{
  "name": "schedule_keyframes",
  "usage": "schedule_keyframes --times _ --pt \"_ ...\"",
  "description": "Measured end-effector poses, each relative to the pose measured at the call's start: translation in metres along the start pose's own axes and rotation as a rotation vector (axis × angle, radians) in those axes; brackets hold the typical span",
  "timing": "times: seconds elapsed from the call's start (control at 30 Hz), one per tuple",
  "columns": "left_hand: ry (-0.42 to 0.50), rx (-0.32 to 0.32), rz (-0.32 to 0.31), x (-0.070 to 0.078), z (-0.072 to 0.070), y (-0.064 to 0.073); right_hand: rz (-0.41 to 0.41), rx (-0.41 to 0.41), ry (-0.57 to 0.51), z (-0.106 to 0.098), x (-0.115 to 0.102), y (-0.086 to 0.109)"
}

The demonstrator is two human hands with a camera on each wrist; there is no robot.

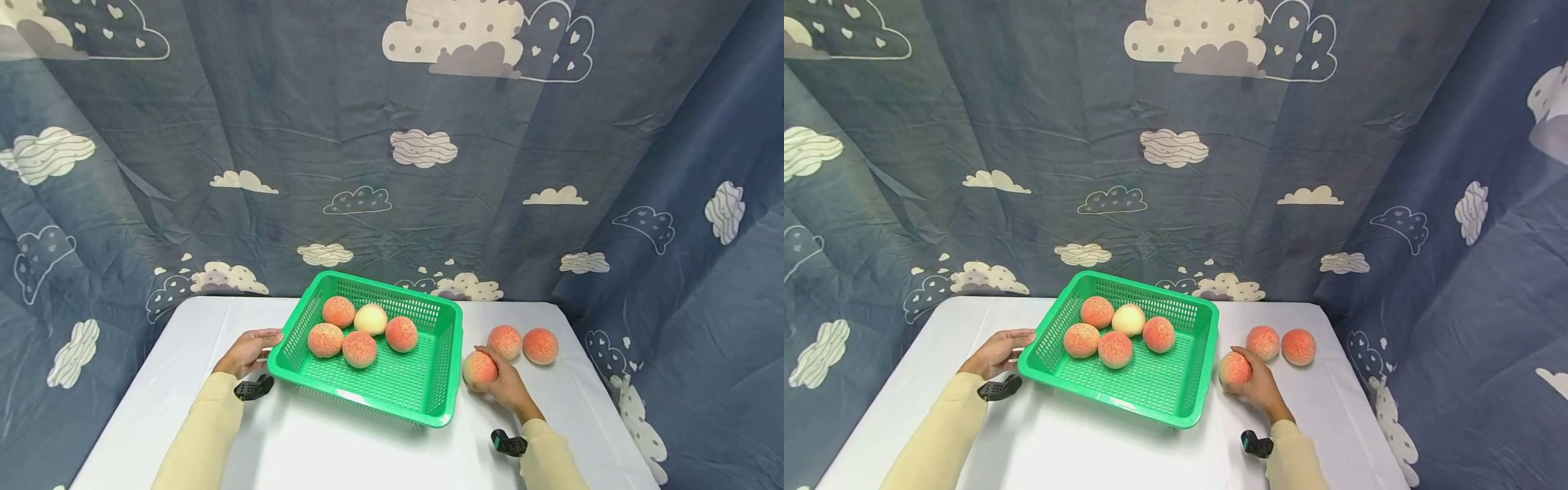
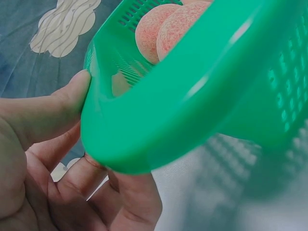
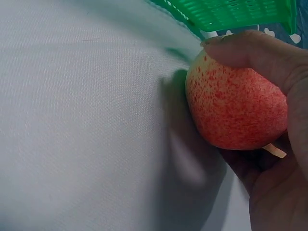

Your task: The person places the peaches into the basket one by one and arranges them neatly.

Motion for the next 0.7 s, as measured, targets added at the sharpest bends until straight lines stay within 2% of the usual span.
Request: schedule_keyframes --times 0.27,0.7 --pt "-0.013 -0.001 0.006 -0.001 0.000 0.000 0.011 0.003 -0.134 -0.008 0.001 0.002" --pt "0.000 -0.001 0.001 -0.001 0.000 0.000 -0.097 -0.022 -0.232 -0.032 -0.022 0.013"
Point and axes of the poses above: each hand's wrist, its own y-axis away from the middle knuckle, its own z-axis out of the palm, x = y × z, the point moved 1 cm from there along -y, towards the middle knuckle, and after that the axes turned 13 degrees about z, right-handed, at the moved point
